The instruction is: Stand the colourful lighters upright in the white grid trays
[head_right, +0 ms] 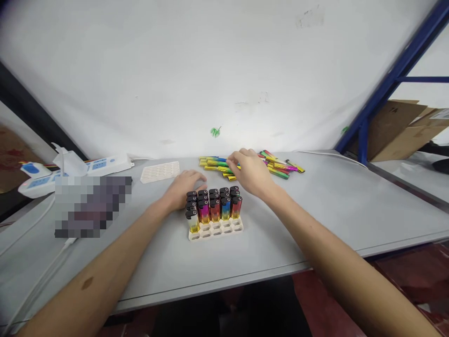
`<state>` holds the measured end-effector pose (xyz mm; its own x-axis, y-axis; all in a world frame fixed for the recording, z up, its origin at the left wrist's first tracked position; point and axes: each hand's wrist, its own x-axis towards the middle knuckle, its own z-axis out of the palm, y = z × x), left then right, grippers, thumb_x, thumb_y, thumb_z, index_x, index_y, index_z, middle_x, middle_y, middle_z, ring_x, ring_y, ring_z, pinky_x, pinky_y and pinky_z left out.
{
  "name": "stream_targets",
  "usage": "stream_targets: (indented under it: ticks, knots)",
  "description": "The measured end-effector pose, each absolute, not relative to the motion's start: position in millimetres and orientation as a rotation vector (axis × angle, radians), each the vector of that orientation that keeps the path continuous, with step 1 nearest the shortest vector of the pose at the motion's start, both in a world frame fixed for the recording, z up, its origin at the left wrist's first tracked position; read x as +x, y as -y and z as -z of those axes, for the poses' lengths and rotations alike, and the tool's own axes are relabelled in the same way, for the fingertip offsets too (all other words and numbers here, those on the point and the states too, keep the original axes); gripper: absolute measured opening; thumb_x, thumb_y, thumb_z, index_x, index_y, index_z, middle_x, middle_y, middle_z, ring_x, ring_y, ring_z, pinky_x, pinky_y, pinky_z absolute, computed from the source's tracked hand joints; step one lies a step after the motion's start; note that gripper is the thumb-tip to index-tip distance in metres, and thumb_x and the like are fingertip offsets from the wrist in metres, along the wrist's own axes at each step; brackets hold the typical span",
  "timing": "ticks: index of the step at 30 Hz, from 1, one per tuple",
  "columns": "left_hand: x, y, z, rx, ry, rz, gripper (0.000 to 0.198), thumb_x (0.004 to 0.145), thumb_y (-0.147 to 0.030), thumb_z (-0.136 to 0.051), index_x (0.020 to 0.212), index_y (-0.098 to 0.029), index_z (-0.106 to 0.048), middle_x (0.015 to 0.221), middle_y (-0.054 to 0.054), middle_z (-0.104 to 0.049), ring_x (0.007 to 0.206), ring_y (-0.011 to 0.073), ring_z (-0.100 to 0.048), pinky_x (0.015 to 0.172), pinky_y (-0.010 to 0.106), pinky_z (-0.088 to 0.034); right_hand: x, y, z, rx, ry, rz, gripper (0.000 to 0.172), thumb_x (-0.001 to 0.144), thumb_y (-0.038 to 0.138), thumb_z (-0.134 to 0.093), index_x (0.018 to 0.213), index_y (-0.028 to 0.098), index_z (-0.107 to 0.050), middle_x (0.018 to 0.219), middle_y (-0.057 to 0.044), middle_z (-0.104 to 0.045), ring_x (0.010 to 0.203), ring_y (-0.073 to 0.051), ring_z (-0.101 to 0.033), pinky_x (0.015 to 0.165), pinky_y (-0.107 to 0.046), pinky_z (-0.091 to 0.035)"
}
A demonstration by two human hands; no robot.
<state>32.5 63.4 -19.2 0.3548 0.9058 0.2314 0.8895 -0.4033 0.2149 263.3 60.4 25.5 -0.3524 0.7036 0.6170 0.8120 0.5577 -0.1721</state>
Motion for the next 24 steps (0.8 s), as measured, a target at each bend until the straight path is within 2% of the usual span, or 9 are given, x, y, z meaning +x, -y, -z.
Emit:
stream_targets:
  ticks: [4,9,12,16,19,21,24]
  knots:
    - [33.1,-65.2,18.6,2.535,-1.689,-0.457,0.027,0.093,-0.039,-0.046,0.111,-0.025,-0.061,0.124,0.007,-0.061,0.118,0.0290,-0.050,0.098,0.044,-0.042,281.1,-98.2,9.7,-1.414,2.286,0.345,0.027,0.090,0.030,-0.055,0.109,0.016,-0.069,0.105,-0.016,-0.061,0.104,-0.033,-0.052,0.087,-0.045,-0.044]
    - [33.1,-65.6,18.3,2.526,-1.685,-0.454,0.030,0.093,-0.040,-0.045,0.113,-0.023,-0.061,0.125,0.009,-0.061,0.120,0.0303,-0.049,0.100,0.047,-0.040,280.4,-93.5,19.1,-1.383,2.230,0.339,0.023,0.089,0.031,-0.055,0.097,0.014,-0.068,0.103,-0.017,-0.060,0.104,-0.034,-0.051,0.090,-0.047,-0.043]
    - [32.3,-65.0,18.4,2.524,-1.671,-0.462,0.031,0.094,-0.041,-0.044,0.113,-0.024,-0.061,0.125,0.008,-0.061,0.120,0.0297,-0.049,0.100,0.046,-0.041,278.8,-87.5,13.1,-1.332,2.001,0.073,0.025,0.091,0.041,-0.054,0.088,0.018,-0.064,0.097,-0.012,-0.062,0.100,-0.029,-0.055,0.088,-0.043,-0.044]
    - [31.7,-63.9,17.7,2.529,-1.666,-0.466,0.031,0.093,-0.041,-0.044,0.113,-0.023,-0.061,0.126,0.008,-0.060,0.120,0.0292,-0.049,0.101,0.044,-0.040,276.7,-83.1,9.5,-1.132,1.578,-0.539,0.038,0.091,0.057,-0.050,0.085,0.020,-0.054,0.084,-0.005,-0.065,0.079,-0.019,-0.060,0.078,-0.036,-0.048]
    - [31.9,-63.8,16.9,2.535,-1.669,-0.468,0.031,0.093,-0.041,-0.044,0.113,-0.023,-0.061,0.125,0.008,-0.061,0.118,0.0291,-0.050,0.100,0.044,-0.041,271.7,-79.9,10.8,-0.953,1.367,-0.881,0.040,0.086,0.060,-0.057,0.090,0.022,-0.045,0.074,0.000,-0.063,0.065,-0.015,-0.060,0.064,-0.030,-0.050]
    - [31.8,-64.4,16.9,2.536,-1.674,-0.470,0.031,0.093,-0.041,-0.044,0.112,-0.023,-0.061,0.125,0.008,-0.061,0.117,0.0290,-0.051,0.099,0.044,-0.042,267.6,-77.5,11.9,-0.918,1.322,-0.977,0.040,0.084,0.060,-0.060,0.091,0.024,-0.043,0.065,0.005,-0.058,0.054,-0.013,-0.054,0.054,-0.026,-0.047]
    - [31.0,-66.4,18.3,2.541,-1.672,-0.472,0.030,0.093,-0.041,-0.045,0.111,-0.023,-0.061,0.124,0.008,-0.061,0.116,0.0287,-0.051,0.099,0.044,-0.042,263.2,-73.7,13.2,-0.983,1.326,-1.039,0.040,0.086,0.064,-0.054,0.089,0.025,-0.045,0.056,0.009,-0.042,0.043,-0.009,-0.039,0.042,-0.022,-0.035]
